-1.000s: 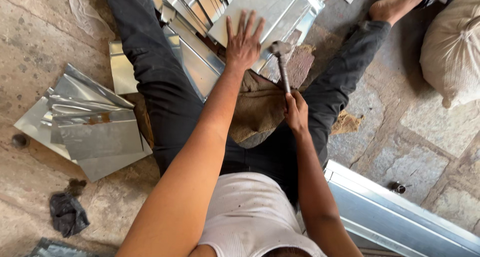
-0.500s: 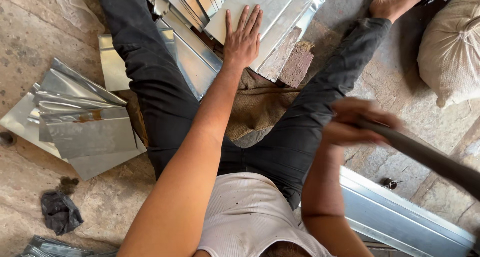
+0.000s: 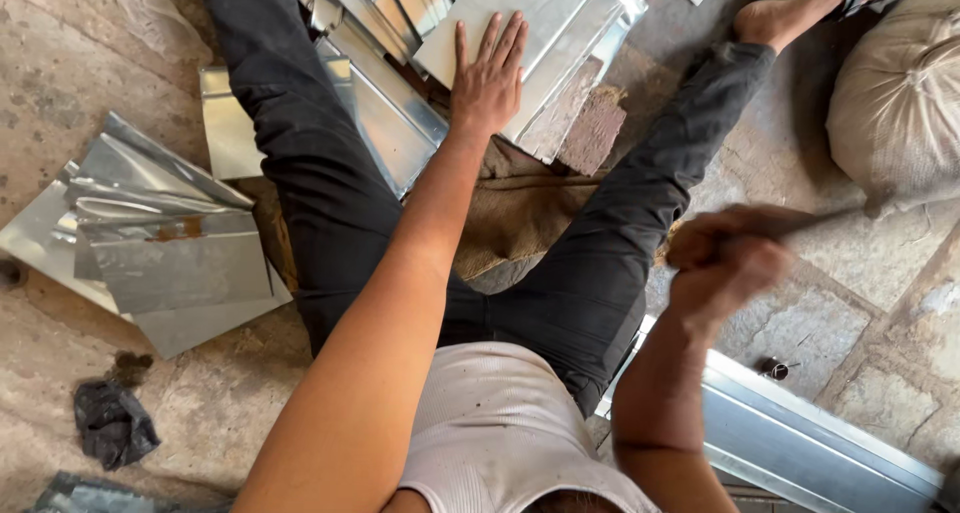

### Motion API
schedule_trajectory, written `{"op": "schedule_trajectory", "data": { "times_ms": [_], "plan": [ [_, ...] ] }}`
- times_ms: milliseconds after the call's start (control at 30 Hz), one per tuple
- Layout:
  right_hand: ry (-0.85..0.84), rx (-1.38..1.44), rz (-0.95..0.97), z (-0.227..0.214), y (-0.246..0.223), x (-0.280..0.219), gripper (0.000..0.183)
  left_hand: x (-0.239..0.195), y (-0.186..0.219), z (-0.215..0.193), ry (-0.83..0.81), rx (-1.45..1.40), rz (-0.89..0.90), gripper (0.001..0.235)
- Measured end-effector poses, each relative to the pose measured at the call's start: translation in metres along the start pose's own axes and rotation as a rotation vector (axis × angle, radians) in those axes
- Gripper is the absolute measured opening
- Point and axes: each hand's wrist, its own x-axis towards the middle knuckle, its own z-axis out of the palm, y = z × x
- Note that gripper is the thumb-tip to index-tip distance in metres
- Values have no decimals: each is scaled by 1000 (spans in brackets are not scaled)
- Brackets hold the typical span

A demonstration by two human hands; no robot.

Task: The person uses a hammer to flatten and straighten multiple thin metal sheets on a stone floor, handling them one at a time and placing them into stacks.

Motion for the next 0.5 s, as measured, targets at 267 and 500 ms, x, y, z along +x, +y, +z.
{"op": "schedule_trajectory", "data": {
  "times_ms": [267,500],
  "plan": [
    [65,-318,33,10,145,-73,32,-2,0,7,13,-2,-2,61],
    [-83,-407,624,-26,120,-70,22,3,-6,0,51,19,-35,63]
  ]
}}
